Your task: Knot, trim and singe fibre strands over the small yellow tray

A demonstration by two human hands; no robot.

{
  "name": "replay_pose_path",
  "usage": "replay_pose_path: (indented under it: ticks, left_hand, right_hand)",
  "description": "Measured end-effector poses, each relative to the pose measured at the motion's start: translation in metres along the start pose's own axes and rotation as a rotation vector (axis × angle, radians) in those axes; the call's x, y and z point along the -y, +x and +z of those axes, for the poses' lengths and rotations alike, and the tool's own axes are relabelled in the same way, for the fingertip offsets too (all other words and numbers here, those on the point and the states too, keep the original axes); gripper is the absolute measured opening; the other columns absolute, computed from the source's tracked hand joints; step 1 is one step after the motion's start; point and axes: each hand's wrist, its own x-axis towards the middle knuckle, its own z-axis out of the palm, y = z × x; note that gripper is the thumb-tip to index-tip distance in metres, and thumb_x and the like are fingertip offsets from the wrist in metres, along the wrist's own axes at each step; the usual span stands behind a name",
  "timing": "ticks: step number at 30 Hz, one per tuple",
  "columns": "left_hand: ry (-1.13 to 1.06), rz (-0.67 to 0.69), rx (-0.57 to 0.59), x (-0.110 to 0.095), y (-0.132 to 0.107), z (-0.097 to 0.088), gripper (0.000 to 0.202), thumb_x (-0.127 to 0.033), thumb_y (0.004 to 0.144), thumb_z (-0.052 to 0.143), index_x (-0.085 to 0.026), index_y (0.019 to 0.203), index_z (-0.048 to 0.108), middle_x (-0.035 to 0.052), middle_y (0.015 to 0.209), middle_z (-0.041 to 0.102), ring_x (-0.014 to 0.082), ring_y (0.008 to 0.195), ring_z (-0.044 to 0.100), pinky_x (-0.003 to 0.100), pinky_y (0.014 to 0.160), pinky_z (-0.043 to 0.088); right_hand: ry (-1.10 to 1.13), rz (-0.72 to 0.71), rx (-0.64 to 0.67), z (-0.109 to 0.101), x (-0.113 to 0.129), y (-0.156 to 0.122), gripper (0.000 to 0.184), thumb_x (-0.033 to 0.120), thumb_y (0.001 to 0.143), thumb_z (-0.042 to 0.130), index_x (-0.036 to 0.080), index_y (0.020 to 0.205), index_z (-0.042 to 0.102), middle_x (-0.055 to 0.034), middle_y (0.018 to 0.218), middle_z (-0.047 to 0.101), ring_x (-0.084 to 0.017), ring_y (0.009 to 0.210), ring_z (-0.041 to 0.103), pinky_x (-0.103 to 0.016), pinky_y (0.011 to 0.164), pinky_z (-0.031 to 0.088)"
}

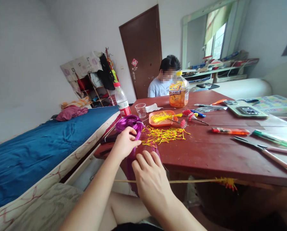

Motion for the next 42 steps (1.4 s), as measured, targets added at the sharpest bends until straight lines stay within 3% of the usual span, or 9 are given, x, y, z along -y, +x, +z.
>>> replay_pose_path:
  ticks: [3,5,9,12,20,26,32,37,42]
  left_hand:
    - [-0.066,0.015,0.083,0.006,0.003,-0.004,0.026,-0.012,0.062,0.07,-0.019,0.077,0.05,-0.0046,0.057,0.057,0.0124,0.054,0.057,0.023,0.055,0.042]
    - [-0.083,0.025,0.12,0.008,0.005,-0.006,0.026,-0.013,0.06,0.072,-0.018,0.076,0.051,-0.0048,0.057,0.057,0.0121,0.054,0.056,0.023,0.054,0.042]
    - [-0.053,0.051,0.115,0.007,0.006,-0.004,0.027,-0.016,0.058,0.074,-0.018,0.073,0.051,-0.0047,0.058,0.055,0.0124,0.056,0.055,0.023,0.054,0.041]
    - [0.008,0.085,0.066,0.005,0.004,-0.002,0.027,-0.02,0.059,0.075,-0.018,0.071,0.051,-0.0046,0.059,0.054,0.0128,0.056,0.054,0.023,0.054,0.04]
    - [0.254,0.177,-0.089,-0.002,-0.014,0.011,0.028,-0.035,0.069,0.069,-0.021,0.086,0.052,-0.0004,0.067,0.058,0.0196,0.064,0.058,0.028,0.059,0.039]
    - [0.332,0.272,-0.018,0.003,-0.021,0.0,0.021,-0.022,0.071,0.066,-0.023,0.088,0.054,-0.0015,0.07,0.06,0.0189,0.067,0.06,0.027,0.061,0.042]
    - [0.345,0.432,0.041,0.017,-0.044,-0.017,0.017,-0.022,0.079,0.058,-0.021,0.096,0.059,0.0051,0.1,0.055,0.0183,0.089,0.055,0.028,0.081,0.041]
    - [0.417,0.532,0.32,0.038,-0.065,-0.019,0.027,-0.032,0.085,0.044,-0.021,0.077,0.068,0.005,0.072,0.058,0.0176,0.071,0.057,0.028,0.072,0.042]
    - [0.463,0.434,0.548,0.065,-0.072,-0.014,0.018,-0.024,0.076,0.054,-0.024,0.088,0.068,0.0055,0.069,0.067,0.0216,0.069,0.063,0.03,0.069,0.046]
  right_hand:
    - [0.066,-0.008,-0.125,0.007,0.01,-0.025,0.026,0.003,0.078,0.041,0.019,0.077,0.06,-0.0062,0.087,0.067,-0.021,0.084,0.056,-0.032,0.078,0.038]
    - [0.117,0.005,-0.099,0.016,0.018,-0.044,0.03,0.001,0.076,0.036,0.02,0.075,0.06,-0.0057,0.08,0.067,-0.018,0.067,0.058,-0.027,0.064,0.041]
    - [-0.062,0.125,0.332,0.038,0.03,-0.065,0.042,-0.004,0.064,0.037,0.015,0.094,0.06,-0.0193,0.122,0.057,-0.015,0.055,0.064,-0.024,0.049,0.042]
    - [-0.173,0.189,0.483,0.047,0.033,-0.063,0.046,-0.004,0.065,0.039,0.013,0.103,0.059,-0.0242,0.128,0.051,-0.018,0.053,0.067,-0.025,0.044,0.042]
    - [-0.173,0.134,0.468,0.036,0.035,-0.07,0.042,-0.003,0.064,0.043,0.019,0.093,0.063,-0.0138,0.111,0.065,-0.017,0.053,0.067,-0.023,0.047,0.046]
    - [-0.09,0.129,0.44,0.036,0.029,-0.072,0.035,-0.004,0.065,0.041,0.02,0.082,0.06,-0.0075,0.094,0.066,-0.016,0.052,0.065,-0.022,0.043,0.04]
    - [0.025,0.1,0.441,0.04,0.022,-0.076,0.038,-0.003,0.068,0.04,0.02,0.093,0.057,-0.0067,0.094,0.065,-0.015,0.054,0.065,-0.021,0.044,0.041]
    - [0.029,0.125,0.441,0.042,0.022,-0.078,0.038,-0.002,0.067,0.041,0.021,0.091,0.059,-0.0063,0.092,0.065,-0.016,0.054,0.065,-0.021,0.044,0.042]
    - [0.059,0.117,0.428,0.04,0.021,-0.078,0.036,-0.002,0.068,0.04,0.021,0.088,0.059,-0.0059,0.095,0.064,-0.015,0.054,0.065,-0.021,0.046,0.043]
